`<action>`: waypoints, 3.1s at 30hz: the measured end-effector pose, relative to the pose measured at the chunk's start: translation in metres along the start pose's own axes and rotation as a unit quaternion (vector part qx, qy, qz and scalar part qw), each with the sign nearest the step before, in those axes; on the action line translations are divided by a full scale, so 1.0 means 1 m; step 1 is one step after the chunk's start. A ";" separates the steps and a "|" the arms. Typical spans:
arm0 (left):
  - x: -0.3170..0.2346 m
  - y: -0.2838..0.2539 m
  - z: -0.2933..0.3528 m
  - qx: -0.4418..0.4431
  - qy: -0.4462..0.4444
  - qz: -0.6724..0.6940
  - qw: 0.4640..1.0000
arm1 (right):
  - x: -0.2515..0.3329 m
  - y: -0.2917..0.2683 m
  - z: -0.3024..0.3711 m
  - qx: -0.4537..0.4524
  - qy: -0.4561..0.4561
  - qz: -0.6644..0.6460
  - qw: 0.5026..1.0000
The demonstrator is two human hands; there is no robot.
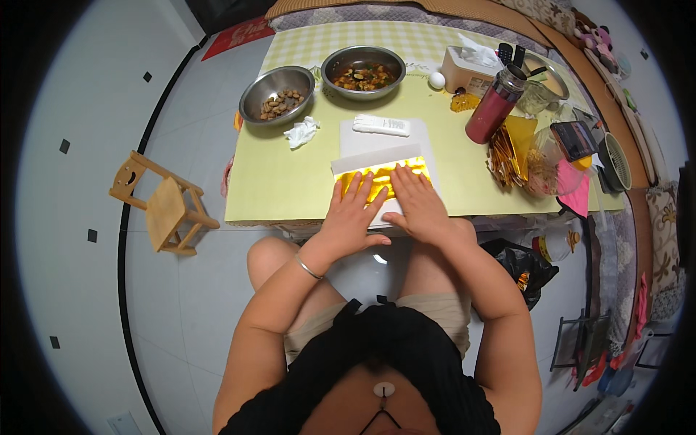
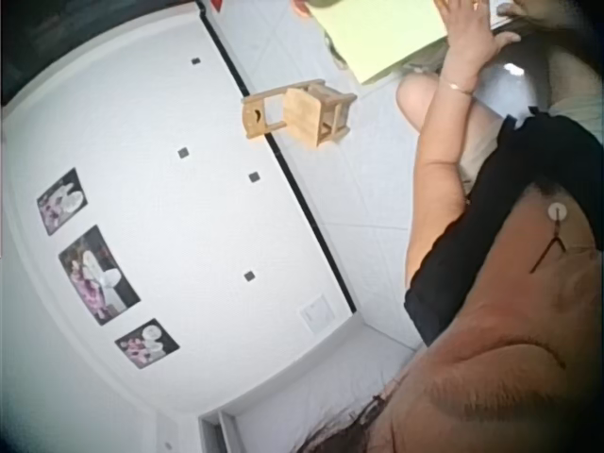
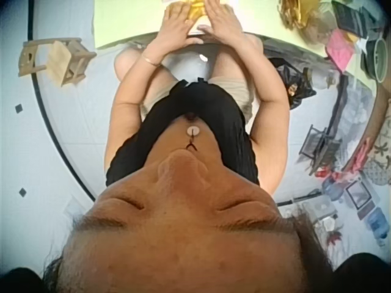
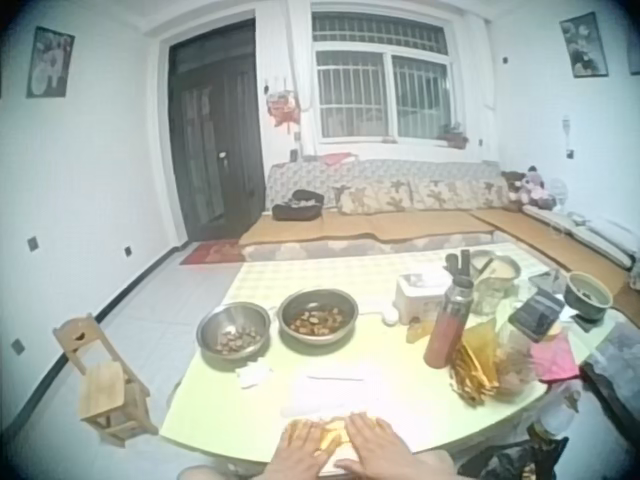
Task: The person sits on the floor and folds multiple sheets of gold-colored paper into small triangular shapes using a white rectangular board as a guide. The person repeatedly folds the paper in half and then folds the corners to create a specific shape, placing the finished items on the table.
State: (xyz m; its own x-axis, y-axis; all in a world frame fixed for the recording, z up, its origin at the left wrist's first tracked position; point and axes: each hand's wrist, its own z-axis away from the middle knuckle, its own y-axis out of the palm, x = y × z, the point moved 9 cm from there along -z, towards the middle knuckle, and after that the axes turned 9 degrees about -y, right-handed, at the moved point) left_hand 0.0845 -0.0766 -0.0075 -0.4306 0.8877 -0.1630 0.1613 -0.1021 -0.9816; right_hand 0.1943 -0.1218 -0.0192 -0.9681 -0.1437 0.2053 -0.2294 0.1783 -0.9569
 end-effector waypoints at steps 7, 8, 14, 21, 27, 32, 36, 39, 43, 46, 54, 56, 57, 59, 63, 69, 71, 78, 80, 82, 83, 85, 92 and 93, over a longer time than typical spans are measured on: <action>0.037 -0.001 0.024 0.031 -0.044 -0.027 0.998 | -0.042 -0.005 0.019 0.038 -0.021 0.037 0.998; 0.047 0.000 0.021 0.034 -0.049 -0.040 0.997 | -0.041 -0.008 0.015 0.044 -0.029 0.044 0.998; 0.021 -0.038 -0.014 -0.108 0.022 -0.124 0.986 | -0.019 -0.023 -0.010 0.075 -0.043 0.170 0.982; 0.015 -0.009 -0.043 -0.059 0.028 -0.146 0.987 | -0.022 -0.035 -0.013 0.009 -0.089 0.163 0.983; 0.002 -0.016 -0.050 -0.146 0.056 -0.046 0.987 | -0.016 -0.023 -0.011 -0.051 -0.073 0.173 0.981; -0.004 -0.019 -0.049 -0.194 -0.066 0.138 0.969 | -0.040 -0.042 -0.015 -0.143 -0.028 -0.040 0.988; 0.012 -0.013 -0.051 -0.235 -0.152 0.238 0.930 | -0.099 -0.024 -0.016 -0.105 0.082 -0.289 0.948; 0.016 -0.011 -0.050 -0.255 -0.186 0.243 0.917 | -0.105 -0.022 -0.021 -0.096 0.132 -0.236 0.958; 0.026 -0.003 -0.058 -0.241 -0.220 0.197 0.925 | -0.097 -0.025 -0.030 -0.106 0.168 -0.146 0.969; 0.026 -0.005 -0.062 -0.259 -0.223 0.176 0.923 | -0.092 -0.029 -0.030 -0.121 0.174 -0.119 0.970; 0.024 -0.007 -0.066 -0.287 -0.207 0.154 0.922 | -0.022 -0.033 -0.012 -0.190 -0.056 0.034 0.979; 0.024 -0.008 -0.067 -0.296 -0.207 0.157 0.919 | -0.009 -0.014 -0.010 -0.111 -0.083 0.018 0.990; 0.025 -0.006 -0.067 -0.290 -0.216 0.151 0.920 | -0.008 -0.011 -0.009 -0.097 -0.082 0.015 0.992; 0.028 -0.004 -0.067 -0.279 -0.233 0.140 0.921 | -0.006 -0.007 -0.010 -0.070 -0.080 0.008 0.994; 0.026 -0.004 -0.071 -0.271 -0.217 0.142 0.927 | -0.015 0.006 -0.011 -0.013 -0.061 0.016 0.998; 0.028 -0.005 -0.069 -0.252 -0.197 0.158 0.934 | -0.012 0.009 -0.013 0.008 -0.052 0.028 0.998; 0.033 -0.005 -0.068 -0.243 -0.176 0.167 0.939 | -0.010 0.003 -0.013 0.028 -0.047 0.008 0.998; 0.060 -0.045 -0.020 -0.194 0.024 0.137 0.971 | -0.006 -0.008 -0.009 0.046 -0.110 -0.040 0.992; 0.057 -0.051 -0.008 -0.173 0.096 0.106 0.975 | -0.010 -0.010 -0.007 0.055 -0.123 -0.072 0.988; 0.057 -0.054 -0.002 -0.141 0.102 0.076 0.982 | -0.017 -0.012 -0.005 0.047 -0.144 -0.110 0.982; 0.055 -0.054 0.001 -0.126 0.104 0.061 0.985 | -0.019 -0.014 -0.004 0.045 -0.155 -0.128 0.979; 0.049 -0.057 0.006 -0.141 0.123 0.038 0.982 | -0.024 -0.017 -0.005 0.042 -0.149 -0.170 0.973; 0.031 -0.053 0.018 -0.179 0.174 0.057 0.967 | -0.029 -0.020 -0.004 0.025 -0.140 -0.229 0.963; 0.031 -0.052 0.018 -0.171 0.171 0.075 0.967 | -0.028 -0.018 -0.002 0.011 -0.141 -0.245 0.959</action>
State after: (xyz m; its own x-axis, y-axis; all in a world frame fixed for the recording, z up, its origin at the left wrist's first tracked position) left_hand 0.0464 -0.0521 0.0363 -0.0705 0.9770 -0.2010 0.5095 -0.1380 -0.8493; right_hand 0.2249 -0.1186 -0.0074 -0.6786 -0.4623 0.5708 -0.6446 0.0022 -0.7646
